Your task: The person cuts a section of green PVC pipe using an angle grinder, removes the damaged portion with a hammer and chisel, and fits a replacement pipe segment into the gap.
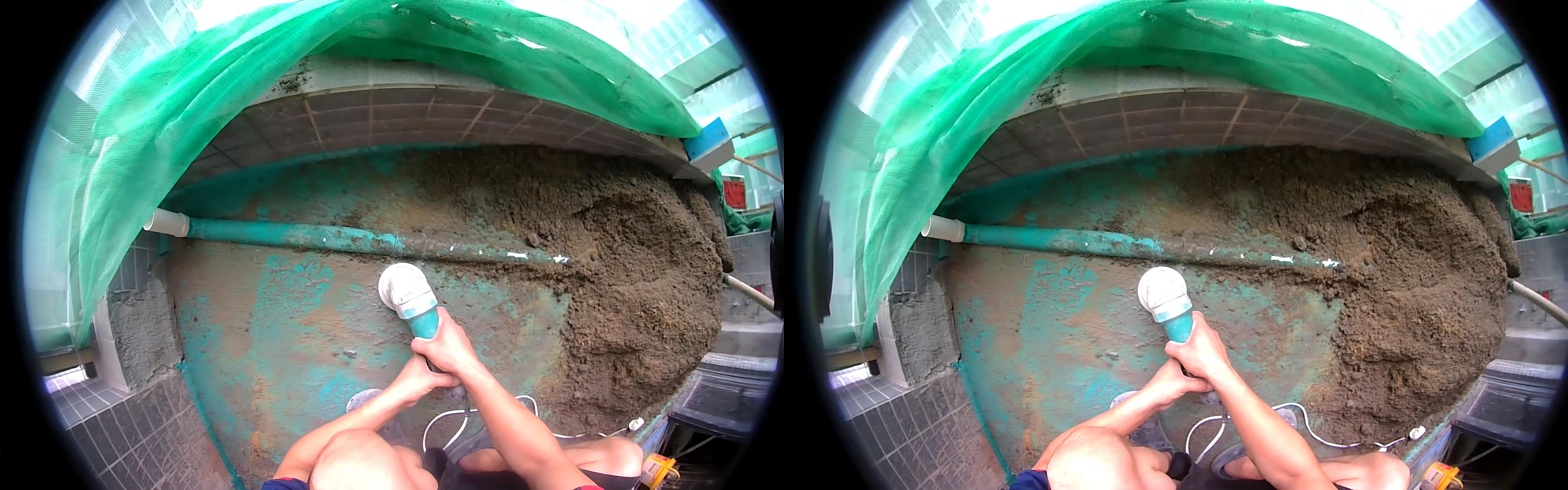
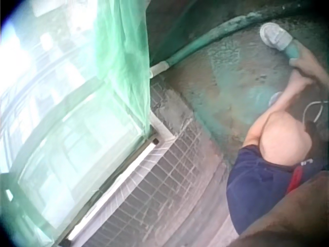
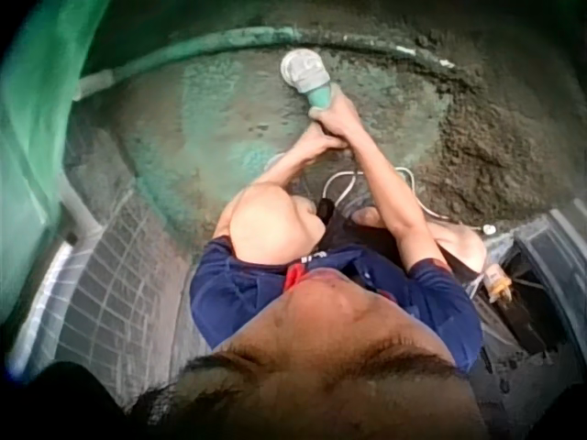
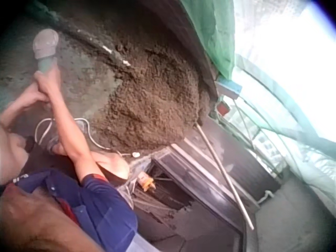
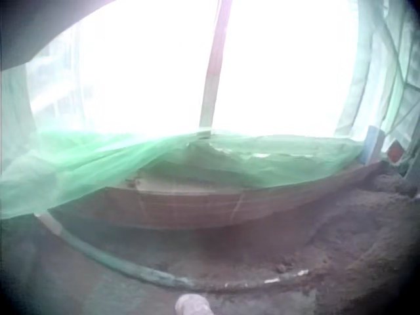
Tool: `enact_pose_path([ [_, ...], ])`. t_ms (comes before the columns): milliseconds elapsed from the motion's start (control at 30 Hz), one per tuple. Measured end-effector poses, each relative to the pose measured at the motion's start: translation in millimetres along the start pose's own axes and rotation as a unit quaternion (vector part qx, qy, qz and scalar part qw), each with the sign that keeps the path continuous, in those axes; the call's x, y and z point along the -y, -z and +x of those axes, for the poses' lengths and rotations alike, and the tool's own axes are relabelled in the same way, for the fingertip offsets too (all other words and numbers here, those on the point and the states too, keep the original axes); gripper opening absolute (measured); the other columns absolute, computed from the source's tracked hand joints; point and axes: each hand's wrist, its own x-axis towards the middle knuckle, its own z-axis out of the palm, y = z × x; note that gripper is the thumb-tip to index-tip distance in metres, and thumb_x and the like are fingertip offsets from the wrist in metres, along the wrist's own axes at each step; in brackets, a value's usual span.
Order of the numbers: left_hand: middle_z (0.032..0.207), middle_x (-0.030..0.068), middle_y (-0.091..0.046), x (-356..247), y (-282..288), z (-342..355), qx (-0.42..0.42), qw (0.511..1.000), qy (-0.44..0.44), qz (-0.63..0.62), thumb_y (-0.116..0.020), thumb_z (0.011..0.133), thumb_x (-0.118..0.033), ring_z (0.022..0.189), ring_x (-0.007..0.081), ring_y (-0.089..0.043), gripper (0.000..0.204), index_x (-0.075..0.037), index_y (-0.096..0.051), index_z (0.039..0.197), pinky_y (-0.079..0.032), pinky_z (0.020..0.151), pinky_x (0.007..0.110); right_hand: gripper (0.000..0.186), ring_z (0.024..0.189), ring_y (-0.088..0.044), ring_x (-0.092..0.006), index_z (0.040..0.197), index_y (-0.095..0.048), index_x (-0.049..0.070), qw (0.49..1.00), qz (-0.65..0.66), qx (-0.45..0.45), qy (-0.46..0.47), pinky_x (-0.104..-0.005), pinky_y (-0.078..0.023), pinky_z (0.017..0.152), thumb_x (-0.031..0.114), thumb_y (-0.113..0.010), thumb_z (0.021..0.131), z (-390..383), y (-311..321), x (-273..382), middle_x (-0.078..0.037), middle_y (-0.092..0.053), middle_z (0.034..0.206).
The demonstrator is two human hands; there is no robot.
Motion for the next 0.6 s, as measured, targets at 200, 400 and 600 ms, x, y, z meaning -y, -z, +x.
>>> enact_pose_path([
  [200,0.115,0.0116,-0.066,-8.7,3.7,3.2,-0.003,1.000,0.018,-0.008,-0.080,0.071,-0.001,0.110,0.0209,-0.063,0.057,0.003,-0.058,0.123,-0.051,0.096,0.036,0.065,0.100,-0.067,-0.0379,0.122,-0.053,-0.002,1.000,-0.006,-0.001,0.001,-0.0434,-0.051,0.087,0.026,-0.074,0.067,10.2,-3.4,-1.3,-0.024,-0.068,0.106],
  [400,0.116,0.0131,-0.065,-12.7,8.1,6.8,-0.007,1.000,0.022,0.004,-0.079,0.073,-0.003,0.109,0.0221,-0.064,0.060,0.005,-0.053,0.127,-0.052,0.094,0.037,0.059,0.098,-0.068,-0.0414,0.117,-0.054,-0.002,1.000,0.009,-0.003,0.017,-0.0474,-0.052,0.085,0.025,-0.074,0.068,17.9,-4.8,-0.8,-0.026,-0.069,0.103],
  [600,0.117,0.0139,-0.065,-10.4,12.1,10.8,-0.012,1.000,0.025,-0.004,-0.078,0.072,-0.001,0.111,0.0229,-0.064,0.061,0.005,-0.053,0.127,-0.053,0.094,0.037,0.058,0.098,-0.068,-0.0415,0.115,-0.054,-0.002,1.000,0.011,-0.007,0.012,-0.0477,-0.052,0.084,0.025,-0.076,0.068,21.5,-6.3,1.3,-0.026,-0.069,0.102],
])
